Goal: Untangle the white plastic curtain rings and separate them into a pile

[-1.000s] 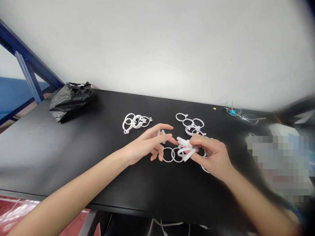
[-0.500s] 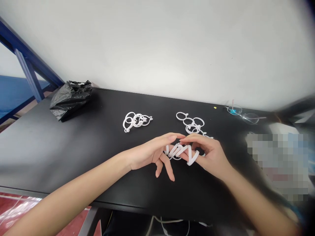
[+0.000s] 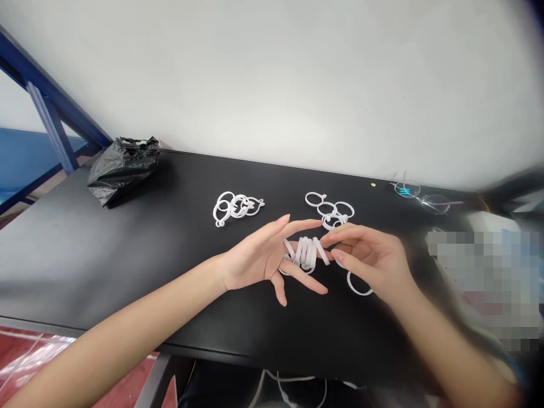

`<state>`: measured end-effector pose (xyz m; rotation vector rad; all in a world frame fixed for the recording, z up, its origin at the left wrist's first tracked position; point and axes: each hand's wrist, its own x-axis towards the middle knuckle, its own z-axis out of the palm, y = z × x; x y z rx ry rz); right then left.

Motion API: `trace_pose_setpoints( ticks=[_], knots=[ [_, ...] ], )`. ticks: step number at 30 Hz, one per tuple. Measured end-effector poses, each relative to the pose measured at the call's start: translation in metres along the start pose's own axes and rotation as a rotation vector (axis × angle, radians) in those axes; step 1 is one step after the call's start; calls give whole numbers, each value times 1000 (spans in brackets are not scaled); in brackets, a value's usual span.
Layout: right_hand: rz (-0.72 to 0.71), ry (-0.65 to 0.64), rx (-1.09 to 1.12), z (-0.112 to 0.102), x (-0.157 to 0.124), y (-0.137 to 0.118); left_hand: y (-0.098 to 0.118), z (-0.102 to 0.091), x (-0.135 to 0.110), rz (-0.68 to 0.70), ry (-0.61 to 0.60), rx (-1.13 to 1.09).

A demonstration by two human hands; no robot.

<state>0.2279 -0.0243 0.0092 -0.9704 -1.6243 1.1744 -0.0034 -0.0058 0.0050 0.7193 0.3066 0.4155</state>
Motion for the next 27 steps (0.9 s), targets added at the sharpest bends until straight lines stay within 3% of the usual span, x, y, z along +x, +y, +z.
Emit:
trace_pose_setpoints(
  ticks=[9, 15, 20, 27],
  knots=[
    [-235, 143, -183, 6, -6, 3, 0, 3, 1, 48, -9, 1],
    [-197, -93, -368, 8, -8, 2, -2, 4, 1, 37, -53, 34],
    [-284, -189, -372, 7, -9, 2, 2, -1, 0, 60, -76, 35],
    [-331, -88, -397, 5, -9, 4, 3, -1, 1, 90, -92, -7]
  ],
)
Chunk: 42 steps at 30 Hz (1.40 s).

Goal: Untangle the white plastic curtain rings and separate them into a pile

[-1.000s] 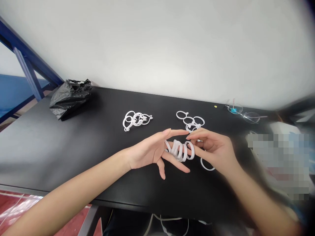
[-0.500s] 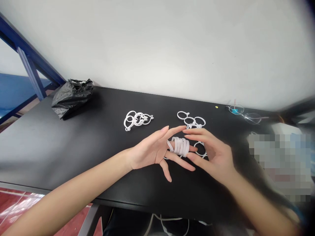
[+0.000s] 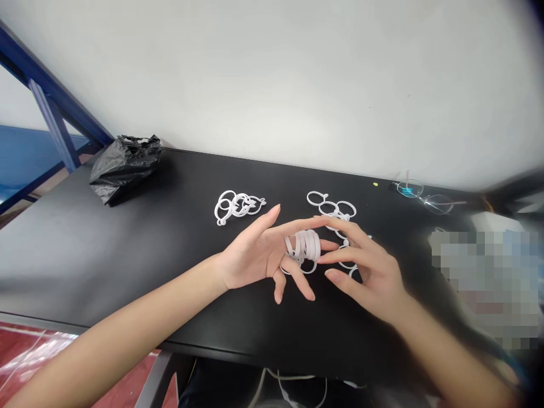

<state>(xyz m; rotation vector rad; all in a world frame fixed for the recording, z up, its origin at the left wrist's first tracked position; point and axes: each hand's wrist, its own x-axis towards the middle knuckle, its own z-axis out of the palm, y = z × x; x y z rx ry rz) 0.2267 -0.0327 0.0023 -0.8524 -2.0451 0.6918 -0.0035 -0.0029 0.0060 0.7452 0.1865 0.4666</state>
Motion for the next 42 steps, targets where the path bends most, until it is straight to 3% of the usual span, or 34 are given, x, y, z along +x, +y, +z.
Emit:
trace_pose_setpoints(
  ticks=[4, 6, 8, 11, 14, 20, 24, 36, 42],
  knots=[
    [213, 185, 208, 3, 0, 3, 0, 1, 0, 28, 11, 27],
    [351, 210, 323, 3, 2, 6, 0, 3, -1, 55, 12, 84],
    [486, 106, 468, 1, 4, 8, -2, 6, -2, 110, 16, 230],
    [599, -173, 709, -1, 7, 6, -9, 14, -2, 306, 45, 656],
    [597, -330, 825, 3, 8, -1, -19, 21, 1, 418, 4, 998],
    [583, -114, 767, 17, 1, -8, -31, 23, 6, 379, -31, 1185],
    [562, -72, 786, 21, -2, -9, -36, 22, 6, 394, -25, 1302],
    [533, 36, 729, 21, -2, -13, -38, 24, 7, 462, -48, 1225],
    [558, 50, 705, 20, -1, -18, -35, 27, 6, 376, -66, 1208]
  ],
)
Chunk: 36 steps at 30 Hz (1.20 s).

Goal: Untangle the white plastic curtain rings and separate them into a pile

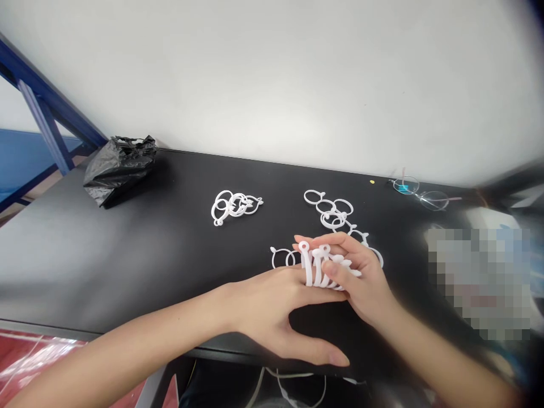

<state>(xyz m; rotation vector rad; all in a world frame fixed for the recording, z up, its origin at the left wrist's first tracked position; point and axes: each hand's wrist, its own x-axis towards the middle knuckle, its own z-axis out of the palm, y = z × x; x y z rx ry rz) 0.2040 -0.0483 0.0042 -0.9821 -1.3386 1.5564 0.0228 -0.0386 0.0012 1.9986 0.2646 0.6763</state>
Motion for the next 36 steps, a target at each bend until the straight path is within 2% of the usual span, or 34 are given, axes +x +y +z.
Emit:
trace_pose_setpoints(
  ticks=[4, 8, 10, 12, 14, 16, 21, 25, 30, 32, 34, 36],
  knots=[
    [-42, 92, -35, 4, 0, -4, 1, 1, 0, -1, 3, 12],
    [1, 140, -26, 2, 1, -4, -2, 4, -1, 7, 7, 42],
    [48, 88, -11, 0, 2, -3, -5, 6, -3, -11, 7, 57],
    [94, -38, 6, -2, 2, -4, -7, 8, -3, -26, 3, 57],
    [119, -177, -3, -2, 2, -5, -7, 8, -3, -4, 9, 34],
    [122, -222, -31, 0, 2, -6, -6, 6, -2, 39, 8, 12],
    [116, -118, 16, 5, 0, -7, -1, 3, 1, 60, 18, -19],
    [181, -39, 130, 10, 2, -5, 0, 3, 0, 30, 58, -58],
    [287, 84, 303, 8, 8, -4, -1, 1, -4, -13, 82, 77],
    [256, 188, 336, 4, 10, -3, 0, 0, -5, 2, 168, 150],
    [190, 278, 310, -1, 11, -2, 2, -1, -5, -8, 347, 214],
    [121, 303, 226, -5, 10, 0, 4, -2, -5, -52, 524, 211]
  ],
)
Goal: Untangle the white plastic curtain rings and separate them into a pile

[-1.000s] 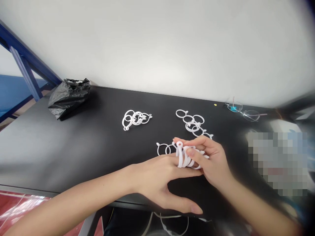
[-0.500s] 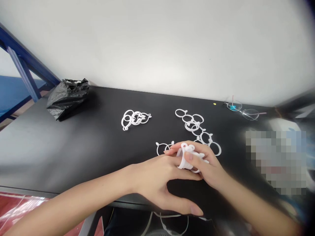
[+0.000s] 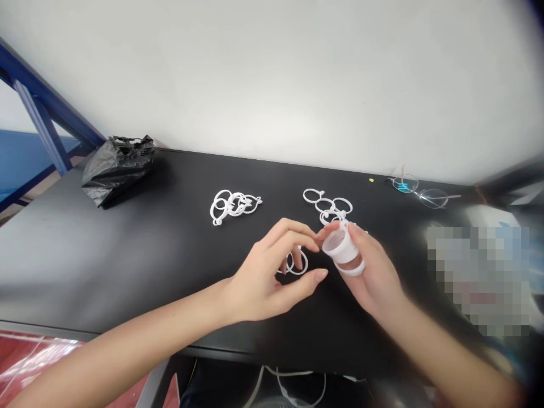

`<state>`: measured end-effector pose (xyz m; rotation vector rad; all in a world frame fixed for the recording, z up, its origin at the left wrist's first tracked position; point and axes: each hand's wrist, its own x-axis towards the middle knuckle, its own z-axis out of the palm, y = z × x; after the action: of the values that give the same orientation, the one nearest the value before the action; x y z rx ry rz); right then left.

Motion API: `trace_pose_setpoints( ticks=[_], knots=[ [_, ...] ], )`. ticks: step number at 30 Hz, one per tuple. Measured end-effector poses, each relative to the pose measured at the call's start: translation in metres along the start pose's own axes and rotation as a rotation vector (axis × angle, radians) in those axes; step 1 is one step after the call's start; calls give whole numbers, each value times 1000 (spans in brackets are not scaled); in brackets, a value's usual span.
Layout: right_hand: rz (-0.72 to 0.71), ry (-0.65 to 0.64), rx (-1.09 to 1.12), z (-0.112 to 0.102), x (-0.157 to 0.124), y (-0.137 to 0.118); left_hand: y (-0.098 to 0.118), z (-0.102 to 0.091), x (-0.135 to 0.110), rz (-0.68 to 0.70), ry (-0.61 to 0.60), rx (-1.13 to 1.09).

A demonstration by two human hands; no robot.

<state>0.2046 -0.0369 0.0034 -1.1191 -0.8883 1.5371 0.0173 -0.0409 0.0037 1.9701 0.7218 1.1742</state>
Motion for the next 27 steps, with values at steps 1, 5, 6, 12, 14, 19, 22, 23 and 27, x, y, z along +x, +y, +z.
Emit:
trace_pose_setpoints(
  ticks=[1, 5, 6, 12, 14, 19, 22, 23, 27],
  knots=[
    [-36, -2, -52, -1, -1, 1, 1, 0, 1, -46, 36, -23],
    [-182, -13, -251, 1, -8, 8, 4, 2, 3, -235, -88, -221],
    [-209, -32, -284, 3, -10, 10, 4, 3, 3, -275, -145, -276],
    [-263, -199, -435, 11, -20, 14, 3, 9, 3, -459, -410, -511],
    [-218, -228, -455, 13, -20, 14, 1, 8, 3, -496, -459, -533],
    [-80, -304, -471, 13, -17, 9, -1, 3, 4, -597, -547, -574],
    [-17, -382, -405, 11, -16, 4, -2, 0, 5, -612, -536, -640],
    [-15, -394, -396, 10, -15, 3, -2, -1, 6, -617, -525, -671],
    [7, -381, -453, 7, -16, 1, -2, -1, 9, -648, -549, -805]
  ],
)
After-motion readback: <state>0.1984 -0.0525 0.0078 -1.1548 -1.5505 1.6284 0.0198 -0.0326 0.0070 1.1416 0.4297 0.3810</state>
